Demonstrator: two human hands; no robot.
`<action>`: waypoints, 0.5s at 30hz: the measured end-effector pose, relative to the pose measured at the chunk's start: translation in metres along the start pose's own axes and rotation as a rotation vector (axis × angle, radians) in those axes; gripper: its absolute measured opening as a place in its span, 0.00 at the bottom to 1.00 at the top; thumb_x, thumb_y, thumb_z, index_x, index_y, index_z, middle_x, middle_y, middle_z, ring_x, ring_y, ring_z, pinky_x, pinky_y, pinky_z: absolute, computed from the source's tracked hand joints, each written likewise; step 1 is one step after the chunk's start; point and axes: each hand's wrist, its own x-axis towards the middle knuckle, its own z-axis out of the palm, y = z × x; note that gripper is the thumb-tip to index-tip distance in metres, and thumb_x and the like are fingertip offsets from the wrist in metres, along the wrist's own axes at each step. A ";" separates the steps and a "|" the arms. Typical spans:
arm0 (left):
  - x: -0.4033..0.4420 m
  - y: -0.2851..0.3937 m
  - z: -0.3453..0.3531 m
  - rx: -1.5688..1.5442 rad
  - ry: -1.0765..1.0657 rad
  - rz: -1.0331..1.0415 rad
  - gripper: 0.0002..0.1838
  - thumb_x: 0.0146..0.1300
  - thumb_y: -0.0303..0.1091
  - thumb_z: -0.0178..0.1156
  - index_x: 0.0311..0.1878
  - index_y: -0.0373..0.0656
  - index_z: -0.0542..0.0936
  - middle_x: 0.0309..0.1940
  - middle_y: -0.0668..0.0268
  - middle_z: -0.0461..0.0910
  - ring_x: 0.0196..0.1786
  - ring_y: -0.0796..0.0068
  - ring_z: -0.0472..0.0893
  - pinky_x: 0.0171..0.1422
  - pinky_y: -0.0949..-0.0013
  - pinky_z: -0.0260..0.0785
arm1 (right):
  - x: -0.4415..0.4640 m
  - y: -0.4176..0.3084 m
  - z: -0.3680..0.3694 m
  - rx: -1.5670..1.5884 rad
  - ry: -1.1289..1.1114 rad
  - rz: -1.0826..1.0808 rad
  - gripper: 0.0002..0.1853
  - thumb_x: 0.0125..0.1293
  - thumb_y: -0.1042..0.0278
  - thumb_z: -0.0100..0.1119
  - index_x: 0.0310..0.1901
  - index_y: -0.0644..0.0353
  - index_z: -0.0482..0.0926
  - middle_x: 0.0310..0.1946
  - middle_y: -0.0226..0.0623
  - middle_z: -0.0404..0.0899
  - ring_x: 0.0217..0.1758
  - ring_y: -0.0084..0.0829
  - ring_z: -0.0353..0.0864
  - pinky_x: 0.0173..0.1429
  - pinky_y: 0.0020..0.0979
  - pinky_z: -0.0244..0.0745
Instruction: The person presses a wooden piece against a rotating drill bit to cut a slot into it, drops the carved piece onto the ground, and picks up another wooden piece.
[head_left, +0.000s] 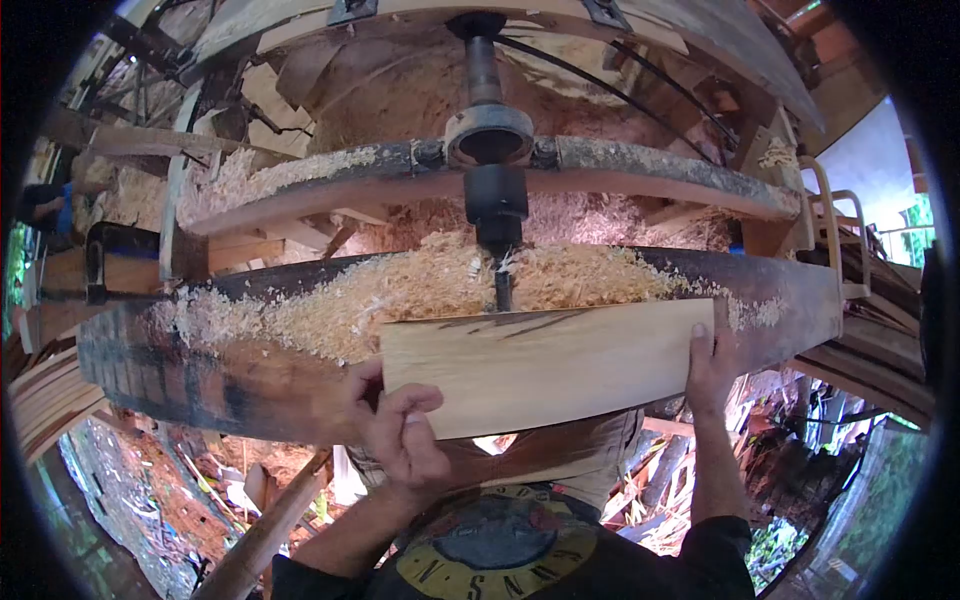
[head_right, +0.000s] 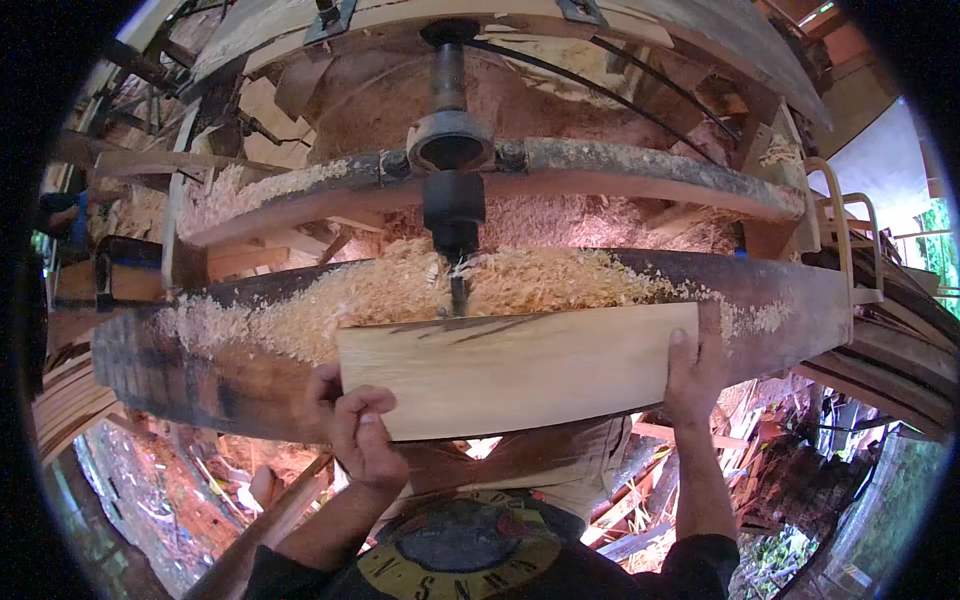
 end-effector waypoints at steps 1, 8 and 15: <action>0.002 -0.002 -0.006 0.001 0.000 -0.004 0.13 0.67 0.33 0.48 0.43 0.38 0.81 0.66 0.44 0.64 0.67 0.52 0.67 0.75 0.52 0.56 | -0.001 0.002 0.001 -0.058 -0.029 -0.035 0.22 0.76 0.62 0.56 0.62 0.71 0.76 0.46 0.47 0.82 0.48 0.37 0.81 0.57 0.39 0.75; 0.005 -0.003 -0.009 0.030 0.036 0.018 0.13 0.65 0.32 0.48 0.42 0.37 0.81 0.66 0.45 0.63 0.67 0.53 0.66 0.75 0.53 0.56 | 0.000 -0.005 0.004 -0.048 0.000 -0.116 0.20 0.75 0.62 0.58 0.59 0.69 0.79 0.45 0.49 0.84 0.45 0.41 0.82 0.54 0.41 0.76; -0.009 0.017 0.054 -0.045 -0.011 0.062 0.13 0.63 0.30 0.48 0.41 0.37 0.82 0.66 0.45 0.62 0.66 0.52 0.68 0.74 0.54 0.57 | 0.020 0.060 -0.043 -0.205 -0.010 0.068 0.17 0.76 0.58 0.59 0.43 0.68 0.80 0.37 0.46 0.81 0.40 0.37 0.78 0.49 0.41 0.73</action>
